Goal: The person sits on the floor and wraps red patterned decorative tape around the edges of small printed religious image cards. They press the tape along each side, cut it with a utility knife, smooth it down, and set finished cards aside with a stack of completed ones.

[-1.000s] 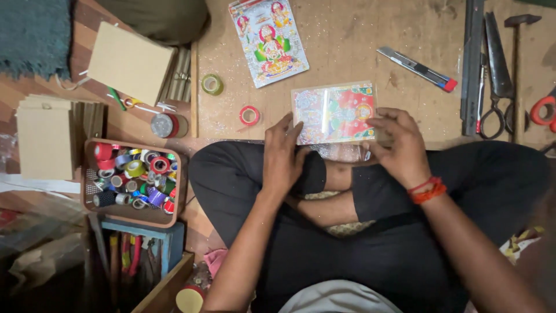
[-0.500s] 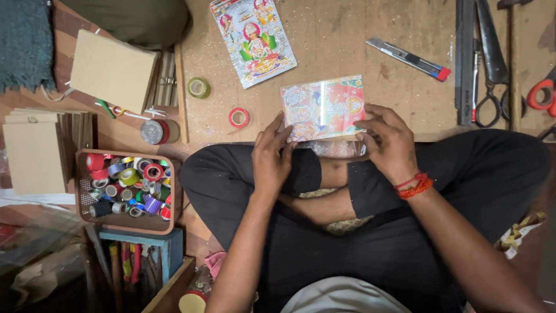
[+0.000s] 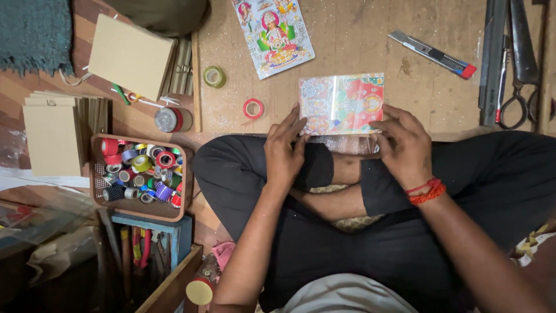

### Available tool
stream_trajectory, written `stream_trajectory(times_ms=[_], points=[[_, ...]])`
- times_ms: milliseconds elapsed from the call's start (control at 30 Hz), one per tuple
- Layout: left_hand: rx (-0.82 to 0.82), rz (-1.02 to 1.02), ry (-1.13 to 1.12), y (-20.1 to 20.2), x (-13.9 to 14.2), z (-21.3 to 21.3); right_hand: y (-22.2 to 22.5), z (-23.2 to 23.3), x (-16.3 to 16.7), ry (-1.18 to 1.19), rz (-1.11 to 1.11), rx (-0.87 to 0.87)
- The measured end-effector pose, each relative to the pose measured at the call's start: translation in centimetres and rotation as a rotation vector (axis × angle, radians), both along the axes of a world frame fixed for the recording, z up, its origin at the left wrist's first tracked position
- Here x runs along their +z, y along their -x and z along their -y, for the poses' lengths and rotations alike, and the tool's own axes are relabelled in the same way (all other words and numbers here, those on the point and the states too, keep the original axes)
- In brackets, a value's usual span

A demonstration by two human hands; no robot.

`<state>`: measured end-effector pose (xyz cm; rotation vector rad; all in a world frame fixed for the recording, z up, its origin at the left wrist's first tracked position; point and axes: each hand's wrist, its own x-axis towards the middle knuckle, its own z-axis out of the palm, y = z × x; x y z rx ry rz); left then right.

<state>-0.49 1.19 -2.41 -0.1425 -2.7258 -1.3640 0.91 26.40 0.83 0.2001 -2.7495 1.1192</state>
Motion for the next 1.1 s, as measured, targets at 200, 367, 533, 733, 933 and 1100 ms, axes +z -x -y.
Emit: stream_trajectory(times_ms=[200,367,533,733,933,1100], points=[[0.004,-0.051,0.005,-0.1,-0.1,-0.3,-0.4,-0.1,-0.3,-0.027,-0.041,-0.025],[0.052,-0.048,-0.060,-0.5,0.2,-1.2,-0.3,-0.9,-0.6,0.274,0.108,-0.080],[0.070,0.007,-0.175,-0.4,0.3,-1.9,-0.5,-1.0,-0.7,0.302,0.140,-0.153],[0.126,0.084,-0.339,-0.1,-0.1,-2.0,-0.6,-1.1,-1.2,0.302,0.099,-0.117],[0.173,0.124,-0.394,-0.1,0.1,-1.5,-0.6,-0.8,-1.4,0.176,0.054,-0.112],[0.210,0.149,-0.410,0.1,-0.5,-1.2,-0.6,-0.6,-1.3,0.045,-0.035,-0.082]])
